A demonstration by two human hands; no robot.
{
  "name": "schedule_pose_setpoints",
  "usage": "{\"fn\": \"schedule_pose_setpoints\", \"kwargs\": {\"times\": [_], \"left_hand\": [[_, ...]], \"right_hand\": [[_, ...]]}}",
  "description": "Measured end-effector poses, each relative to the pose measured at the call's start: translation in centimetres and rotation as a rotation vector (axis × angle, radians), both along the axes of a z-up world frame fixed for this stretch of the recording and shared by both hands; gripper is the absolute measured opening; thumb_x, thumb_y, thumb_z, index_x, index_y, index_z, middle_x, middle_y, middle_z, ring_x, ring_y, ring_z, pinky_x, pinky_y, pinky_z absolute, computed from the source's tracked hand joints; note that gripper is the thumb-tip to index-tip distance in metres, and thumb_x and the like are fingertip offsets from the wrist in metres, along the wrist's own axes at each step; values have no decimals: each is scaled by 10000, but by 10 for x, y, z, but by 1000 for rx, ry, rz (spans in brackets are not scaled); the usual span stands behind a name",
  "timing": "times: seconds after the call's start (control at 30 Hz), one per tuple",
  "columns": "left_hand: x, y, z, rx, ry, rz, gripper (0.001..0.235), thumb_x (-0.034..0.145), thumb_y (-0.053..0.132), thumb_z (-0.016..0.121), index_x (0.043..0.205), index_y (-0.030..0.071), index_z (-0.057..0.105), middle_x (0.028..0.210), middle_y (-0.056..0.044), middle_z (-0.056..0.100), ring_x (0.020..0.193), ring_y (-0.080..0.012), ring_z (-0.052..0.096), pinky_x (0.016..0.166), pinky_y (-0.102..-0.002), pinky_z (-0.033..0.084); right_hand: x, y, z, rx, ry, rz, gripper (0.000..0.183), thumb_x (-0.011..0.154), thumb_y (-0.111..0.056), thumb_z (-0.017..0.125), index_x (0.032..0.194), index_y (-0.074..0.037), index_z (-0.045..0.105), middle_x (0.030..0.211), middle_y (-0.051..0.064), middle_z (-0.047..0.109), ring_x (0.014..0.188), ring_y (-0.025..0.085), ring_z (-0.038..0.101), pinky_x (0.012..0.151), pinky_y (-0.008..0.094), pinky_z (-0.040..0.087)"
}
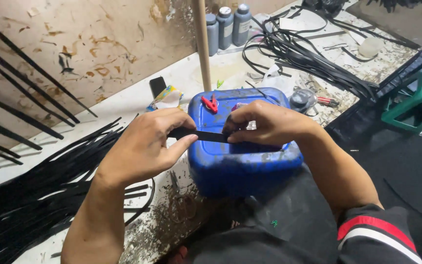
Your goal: Applying finish or adhesive to leather strips using a motorized applicator and hanging them on a rack to dry.
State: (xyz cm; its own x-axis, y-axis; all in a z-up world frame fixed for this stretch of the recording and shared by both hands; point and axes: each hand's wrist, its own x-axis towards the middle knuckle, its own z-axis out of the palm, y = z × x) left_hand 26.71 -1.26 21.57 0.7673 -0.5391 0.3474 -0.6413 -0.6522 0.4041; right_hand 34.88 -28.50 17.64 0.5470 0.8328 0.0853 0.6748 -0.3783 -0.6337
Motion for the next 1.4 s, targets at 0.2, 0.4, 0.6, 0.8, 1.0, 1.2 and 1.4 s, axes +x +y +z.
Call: {"fn": "schedule_pose_setpoints", "kwargs": {"times": [0.2, 0.4, 0.6, 0.8, 1.0, 1.2, 1.4], "left_hand": [[18, -22, 7, -43, 129, 89, 169, 888, 283, 704, 989, 150, 731, 988, -4, 776, 512, -184, 571, 481, -318, 485], [23, -38, 4, -31, 305, -84, 142, 862, 280, 778, 935, 164, 741, 741, 38, 753, 654, -113, 687, 614, -285, 512], [4, -50, -3, -489, 360, -51, 195, 883, 156, 826, 892, 108, 638, 757, 42, 638, 713, -46, 587, 653, -216, 496], [-19, -52, -8, -744, 90, 42, 181, 889, 77, 811, 957, 56, 644, 817, -1, 645, 729, -63, 597, 715, -213, 536], [-45, -30, -34, -679, -25, 78, 69, 900, 35, 782, 933, 41, 721, 836, -57, 723, 694, -132, 648, 674, -260, 525], [-80, 19, -54, -1123, -81, 322, 161, 845, -80, 770, 964, -30, 673, 979, -186, 768, 839, -284, 823, 823, -364, 745], [-93, 13, -76, -864, 73, 333, 101, 870, 93, 779, 928, 12, 789, 940, -96, 816, 858, -173, 807, 852, -269, 651]], "right_hand": [[9, -37, 9, 253, 110, 15, 187, 957, -225, 697, 994, -46, 736, 831, -10, 695, 772, 73, 595, 686, 250, 501], [11, -59, 11, 493, 200, -84, 155, 910, -91, 735, 954, 57, 719, 774, 84, 687, 638, 109, 633, 579, 210, 550], [9, -61, -35, 1084, 476, 67, 629, 1012, -281, 719, 1498, 11, 447, 1146, 290, 658, 963, 311, 721, 811, 365, 645], [-76, 26, -57, 622, 83, -64, 279, 958, -194, 696, 1172, -15, 705, 1037, 51, 778, 922, 121, 728, 833, 256, 553], [-94, 64, -47, 737, 128, -128, 239, 1028, -117, 551, 845, -5, 656, 736, 70, 698, 641, 152, 681, 621, 258, 538], [-109, 65, -67, 671, 300, -49, 183, 989, -100, 625, 835, -1, 628, 691, 65, 662, 527, 136, 643, 503, 249, 523], [-116, 86, -64, 673, 138, -107, 201, 960, -91, 662, 784, -26, 590, 690, 65, 640, 621, 171, 605, 589, 284, 493]]}}
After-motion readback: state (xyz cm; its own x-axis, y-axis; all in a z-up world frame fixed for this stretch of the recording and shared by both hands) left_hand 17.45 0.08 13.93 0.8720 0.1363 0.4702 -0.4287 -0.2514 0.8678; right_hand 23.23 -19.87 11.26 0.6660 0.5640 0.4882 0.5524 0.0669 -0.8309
